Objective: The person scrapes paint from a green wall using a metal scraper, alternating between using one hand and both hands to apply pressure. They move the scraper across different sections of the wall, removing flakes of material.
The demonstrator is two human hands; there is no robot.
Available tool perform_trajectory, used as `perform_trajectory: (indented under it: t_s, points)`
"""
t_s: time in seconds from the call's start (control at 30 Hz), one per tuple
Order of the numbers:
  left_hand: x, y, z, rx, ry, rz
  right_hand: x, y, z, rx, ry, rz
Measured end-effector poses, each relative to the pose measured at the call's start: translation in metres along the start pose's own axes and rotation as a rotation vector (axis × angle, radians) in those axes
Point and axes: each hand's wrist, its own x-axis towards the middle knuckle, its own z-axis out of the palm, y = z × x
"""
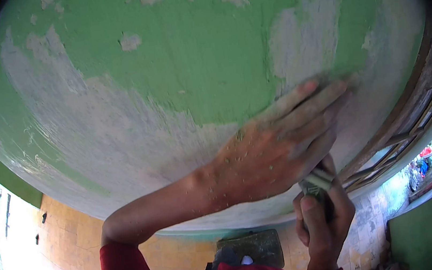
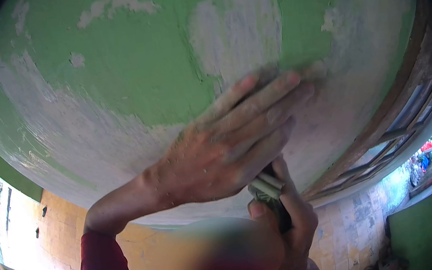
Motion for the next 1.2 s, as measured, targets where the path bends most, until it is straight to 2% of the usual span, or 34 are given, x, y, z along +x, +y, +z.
perform_trajectory:
  t_s: [0.13,0.27,0.47,0.57,0.63,0.77,0.87,0.93,0.97,1.03,1.1,1.13,1.17,1.2]
  points:
    - [0.009,-0.009,-0.003,0.093,-0.022,0.055,0.008,-0.004,-0.001,0.036,-0.003,0.004]
    - [0.001,-0.006,-0.003,0.006,-0.019,0.033,0.004,0.0,0.004,0.054,0.0,-0.025]
    - [0.017,-0.016,-0.002,0.07,0.088,0.073,0.013,-0.013,0.005,0.069,0.018,-0.011]
    - [0.008,-0.012,-0.001,0.037,0.004,0.05,0.009,-0.009,0.005,0.087,-0.008,-0.046]
    - [0.009,-0.011,0.001,-0.031,0.024,0.035,0.009,-0.012,0.004,0.102,0.009,0.036]
    - [0.023,-0.018,-0.009,0.092,0.037,0.048,0.024,-0.015,0.001,0.113,-0.017,0.022]
    - [0.007,-0.004,-0.012,0.108,-0.057,0.011,0.019,0.011,-0.004,0.185,-0.053,-0.025]
    - [-0.026,0.025,-0.005,0.102,-0.227,-0.104,0.0,0.046,-0.016,0.06,-0.13,-0.092]
    - [-0.049,0.045,-0.009,-0.091,-0.282,-0.186,-0.014,0.071,-0.022,-0.001,-0.064,-0.091]
    - [-0.119,0.094,-0.008,-0.227,-0.241,-0.354,-0.049,0.132,-0.039,-0.117,0.017,-0.019]
    - [-0.195,0.146,0.014,-0.41,-0.108,-0.779,-0.092,0.189,-0.063,-0.272,0.043,0.147]
    - [-0.25,0.176,0.033,-0.425,-0.147,-1.019,-0.113,0.216,-0.076,-0.37,0.054,0.23]
    - [-0.324,0.221,0.053,-0.6,-0.178,-1.409,-0.142,0.252,-0.093,-0.494,0.04,0.275]
    - [-0.381,0.271,0.056,-0.597,-0.295,-1.754,-0.175,0.29,-0.114,-0.623,0.028,0.319]
